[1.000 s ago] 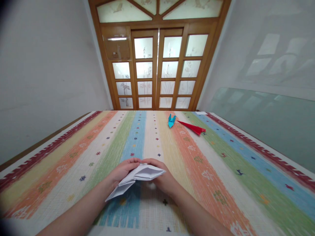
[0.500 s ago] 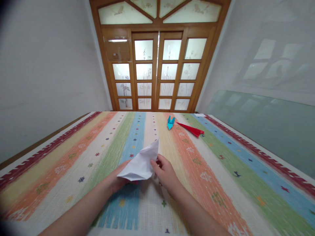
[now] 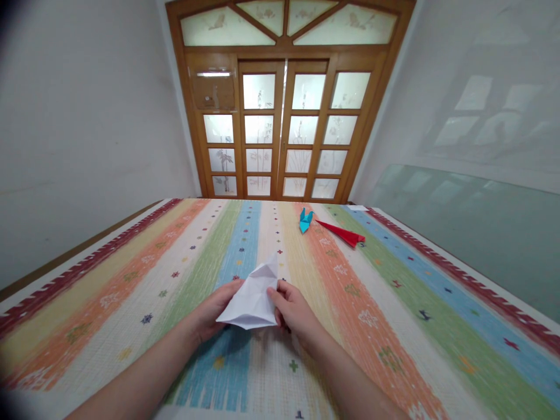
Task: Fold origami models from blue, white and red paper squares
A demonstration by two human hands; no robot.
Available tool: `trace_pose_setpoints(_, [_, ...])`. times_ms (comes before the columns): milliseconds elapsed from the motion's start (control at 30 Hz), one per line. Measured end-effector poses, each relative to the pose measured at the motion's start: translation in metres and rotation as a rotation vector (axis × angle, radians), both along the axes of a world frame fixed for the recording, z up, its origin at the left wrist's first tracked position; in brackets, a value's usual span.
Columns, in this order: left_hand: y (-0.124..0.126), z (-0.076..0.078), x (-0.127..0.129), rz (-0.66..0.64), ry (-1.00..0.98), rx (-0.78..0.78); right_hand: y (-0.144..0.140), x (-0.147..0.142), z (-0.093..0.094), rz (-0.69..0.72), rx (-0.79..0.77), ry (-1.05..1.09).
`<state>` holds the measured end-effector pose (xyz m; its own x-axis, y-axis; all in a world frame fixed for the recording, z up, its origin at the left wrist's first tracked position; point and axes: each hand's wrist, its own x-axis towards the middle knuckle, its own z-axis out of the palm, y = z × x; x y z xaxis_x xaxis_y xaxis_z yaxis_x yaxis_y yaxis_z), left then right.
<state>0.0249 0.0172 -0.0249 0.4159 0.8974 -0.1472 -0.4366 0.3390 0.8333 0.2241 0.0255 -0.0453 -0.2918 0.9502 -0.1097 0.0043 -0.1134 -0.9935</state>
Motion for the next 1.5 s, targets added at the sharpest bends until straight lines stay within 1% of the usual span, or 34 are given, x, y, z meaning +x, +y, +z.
trace_pose_setpoints(200, [-0.001, 0.008, -0.003, 0.069, 0.023, -0.008, -0.005, -0.003, 0.009, 0.083, -0.065, -0.047])
trace_pose_setpoints(267, [-0.001, 0.008, -0.005, 0.066, 0.01, -0.008, -0.005, -0.003, 0.009, 0.097, -0.083, -0.037])
trace_pose_setpoints(333, [-0.002, 0.008, -0.005, 0.048, -0.004, 0.004, -0.004, -0.003, 0.009, 0.109, -0.085, 0.024])
trace_pose_setpoints(433, [-0.004, 0.006, -0.004, 0.027, 0.038, 0.095, -0.005, -0.004, 0.007, 0.128, -0.071, 0.132])
trace_pose_setpoints(533, [-0.006, 0.006, -0.004, 0.024, 0.085, 0.202, -0.005, -0.005, 0.007, 0.127, -0.055, 0.172])
trace_pose_setpoints(633, [-0.006, 0.007, -0.005, 0.026, 0.089, 0.255, -0.004, -0.004, 0.007, 0.117, -0.034, 0.208])
trace_pose_setpoints(700, [-0.006, 0.008, -0.006, 0.004, 0.102, 0.277, -0.003, -0.003, 0.006, 0.109, -0.021, 0.215])
trace_pose_setpoints(867, [-0.007, 0.011, -0.007, -0.099, 0.115, 0.303, -0.002, -0.003, 0.005, 0.112, -0.013, 0.218])
trace_pose_setpoints(1000, [-0.009, 0.012, -0.008, -0.09, 0.128, 0.304, -0.004, -0.003, 0.005, 0.118, -0.024, 0.224])
trace_pose_setpoints(1100, [-0.01, 0.013, -0.007, -0.083, 0.132, 0.254, -0.003, -0.002, 0.005, 0.122, -0.022, 0.22])
trace_pose_setpoints(1167, [-0.008, 0.014, -0.006, -0.017, 0.164, 0.233, -0.002, 0.0, 0.003, 0.116, -0.02, 0.222])
trace_pose_setpoints(1233, [-0.006, 0.014, -0.004, 0.098, 0.238, 0.274, 0.0, 0.001, 0.001, 0.108, -0.029, 0.223])
trace_pose_setpoints(1300, [-0.004, 0.012, -0.004, 0.214, 0.316, 0.367, 0.001, 0.001, 0.0, 0.102, -0.035, 0.221])
trace_pose_setpoints(1400, [-0.002, 0.012, -0.007, 0.351, 0.433, 0.488, 0.001, 0.001, -0.001, 0.096, -0.022, 0.203])
trace_pose_setpoints(1500, [-0.003, 0.015, -0.011, 0.44, 0.628, 0.614, 0.001, 0.0, -0.001, 0.084, -0.009, 0.164])
